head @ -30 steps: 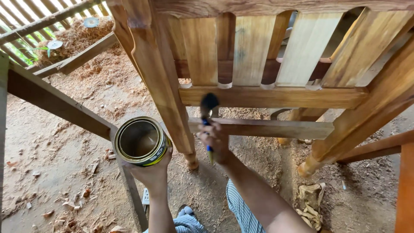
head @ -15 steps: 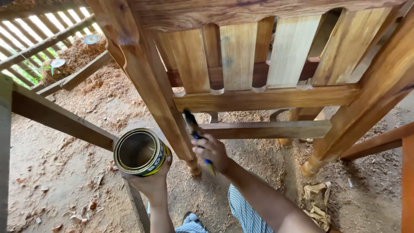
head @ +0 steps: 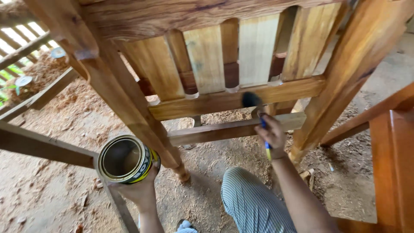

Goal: The person applies wood stain to a wooden chair using a paintbrush. They hold a can of stain in one hand and repeatedly dip the brush into the can to apply the finish to the chair's legs and back slats.

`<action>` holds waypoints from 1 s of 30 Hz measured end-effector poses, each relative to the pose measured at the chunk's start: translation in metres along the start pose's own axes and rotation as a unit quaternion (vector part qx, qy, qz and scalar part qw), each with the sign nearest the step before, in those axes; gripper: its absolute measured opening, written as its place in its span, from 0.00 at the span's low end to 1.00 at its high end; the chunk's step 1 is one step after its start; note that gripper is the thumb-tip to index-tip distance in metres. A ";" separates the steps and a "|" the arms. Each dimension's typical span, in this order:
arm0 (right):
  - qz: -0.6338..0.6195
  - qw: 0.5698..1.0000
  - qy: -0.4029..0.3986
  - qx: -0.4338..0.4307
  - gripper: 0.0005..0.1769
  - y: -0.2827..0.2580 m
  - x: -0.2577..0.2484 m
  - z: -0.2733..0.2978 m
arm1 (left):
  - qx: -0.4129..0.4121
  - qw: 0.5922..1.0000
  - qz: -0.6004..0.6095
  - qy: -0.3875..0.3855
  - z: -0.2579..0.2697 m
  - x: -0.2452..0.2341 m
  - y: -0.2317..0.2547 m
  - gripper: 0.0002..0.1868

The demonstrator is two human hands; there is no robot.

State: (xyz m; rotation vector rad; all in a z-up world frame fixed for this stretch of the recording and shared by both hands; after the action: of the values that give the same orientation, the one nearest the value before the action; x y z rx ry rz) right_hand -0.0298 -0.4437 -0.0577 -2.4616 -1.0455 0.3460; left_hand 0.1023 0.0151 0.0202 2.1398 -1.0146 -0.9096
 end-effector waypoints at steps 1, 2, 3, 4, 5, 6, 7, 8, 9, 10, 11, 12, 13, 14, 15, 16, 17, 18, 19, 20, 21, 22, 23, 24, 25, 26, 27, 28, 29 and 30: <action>0.090 0.995 0.042 -0.015 0.15 0.003 -0.033 0.004 | -0.023 1.000 0.018 -0.010 -0.001 0.006 -0.004 0.56; 0.094 0.994 0.046 -0.017 0.15 0.004 -0.043 0.002 | -0.019 1.000 0.021 -0.012 -0.003 0.008 0.004 0.56; 0.152 0.985 0.077 -0.028 0.15 0.002 -0.057 0.001 | -0.049 0.995 0.081 -0.019 -0.005 0.012 0.007 0.56; 0.210 0.971 0.104 -0.035 0.15 -0.003 -0.070 0.005 | -0.083 0.987 0.137 -0.028 -0.004 0.013 0.008 0.55; 0.214 0.971 0.106 -0.031 0.15 -0.009 -0.074 0.008 | -0.082 0.987 0.137 -0.034 -0.002 0.015 -0.001 0.55; 0.227 0.966 0.115 -0.043 0.13 -0.014 -0.079 0.004 | -0.058 0.992 0.109 -0.017 -0.003 0.017 -0.005 0.57; 0.239 0.961 0.124 -0.054 0.11 -0.018 -0.083 0.000 | -0.034 0.996 0.081 0.000 -0.003 0.018 -0.009 0.59; 0.241 0.961 0.123 -0.055 0.11 -0.020 -0.076 0.004 | -0.036 0.996 0.082 -0.001 -0.003 0.017 -0.009 0.59; 0.258 0.953 0.143 -0.064 0.10 -0.025 -0.072 0.010 | -0.013 0.998 0.057 -0.005 -0.003 0.016 -0.005 0.58; 0.273 0.945 0.162 -0.075 0.08 -0.028 -0.067 0.013 | 0.008 0.999 0.031 -0.006 -0.002 0.015 0.000 0.58; 0.272 0.946 0.159 -0.078 0.08 -0.028 -0.042 0.010 | 0.005 0.999 0.032 -0.003 -0.002 0.014 -0.002 0.58; 0.247 0.955 0.156 -0.061 0.04 -0.024 -0.018 0.007 | 0.010 0.998 -0.059 -0.003 -0.002 0.012 -0.002 0.59; 0.221 0.962 0.152 -0.043 0.03 -0.021 0.006 0.005 | 0.014 0.989 -0.149 -0.004 -0.001 0.011 -0.002 0.61; 0.218 0.963 0.151 -0.046 0.03 -0.015 0.040 0.012 | 0.013 0.989 -0.149 0.000 -0.002 0.011 0.001 0.61; 0.060 0.992 0.111 -0.030 0.06 -0.003 0.080 0.017 | 0.004 0.996 -0.092 -0.003 -0.003 0.012 0.004 0.59; -0.099 0.993 0.066 -0.011 0.09 0.007 0.121 0.024 | -0.004 0.999 -0.034 -0.008 -0.002 0.012 0.006 0.57; -0.101 0.993 0.064 -0.012 0.09 -0.023 0.136 0.012 | -0.006 0.999 -0.035 -0.005 -0.001 0.012 0.005 0.57; -0.036 0.998 0.007 -0.058 0.11 -0.060 0.162 -0.003 | -0.030 0.999 0.024 0.004 -0.001 0.012 0.001 0.58; 0.030 0.993 -0.050 -0.103 0.15 -0.096 0.189 -0.016 | -0.053 0.995 0.083 0.013 -0.002 0.012 -0.004 0.58; 0.025 0.993 -0.052 -0.105 0.15 -0.107 0.190 -0.019 | -0.054 0.995 0.081 0.018 -0.001 0.009 -0.005 0.58; -0.002 0.991 -0.100 -0.088 0.14 -0.115 0.199 -0.022 | -0.043 0.998 0.051 0.022 0.000 0.005 -0.004 0.59; -0.029 0.986 -0.148 -0.073 0.14 -0.124 0.207 -0.024 | -0.033 0.999 0.022 0.028 0.002 0.002 -0.003 0.59; -0.033 0.985 -0.152 -0.076 0.14 -0.118 0.199 -0.023 | -0.036 0.999 0.020 0.034 0.001 -0.001 0.000 0.59; -0.036 0.989 -0.129 -0.066 0.13 -0.109 0.187 -0.024 | -0.043 0.998 0.019 0.030 0.000 -0.002 0.003 0.59; -0.040 0.992 -0.107 -0.055 0.13 -0.099 0.175 -0.026 | -0.050 0.998 0.018 0.025 -0.001 -0.003 0.005 0.58; -0.043 0.991 -0.111 -0.058 0.13 -0.088 0.160 -0.025 | -0.053 0.998 0.017 0.030 -0.003 -0.006 0.009 0.58; -0.046 0.995 -0.076 -0.039 0.13 -0.073 0.139 -0.026 | -0.057 0.997 0.048 0.018 -0.004 -0.007 0.013 0.58; -0.049 0.998 -0.041 -0.020 0.12 -0.056 0.118 -0.028 | -0.060 0.995 0.080 0.007 -0.006 -0.006 0.017 0.57; -0.052 0.997 -0.045 -0.023 0.12 -0.071 0.108 -0.040 | -0.062 0.995 0.080 0.012 -0.008 -0.009 0.018 0.57; -0.018 0.999 -0.038 -0.023 0.13 -0.084 0.095 -0.054 | -0.026 0.999 0.001 0.023 -0.010 -0.012 0.026 0.58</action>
State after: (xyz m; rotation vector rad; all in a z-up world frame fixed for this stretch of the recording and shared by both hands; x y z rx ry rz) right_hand 0.0045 -0.3391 0.0253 -2.4835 -1.1405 0.4112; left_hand 0.0936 0.0134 0.0496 2.1066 -0.9598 -0.8722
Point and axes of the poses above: each hand's wrist, its own z-axis away from the middle knuckle, its own x-axis out of the palm, y = z × x, the point moved 9 cm from there along -z, towards the middle knuckle, and after that the axes turned 7 degrees about -z, right-handed, at the moved point
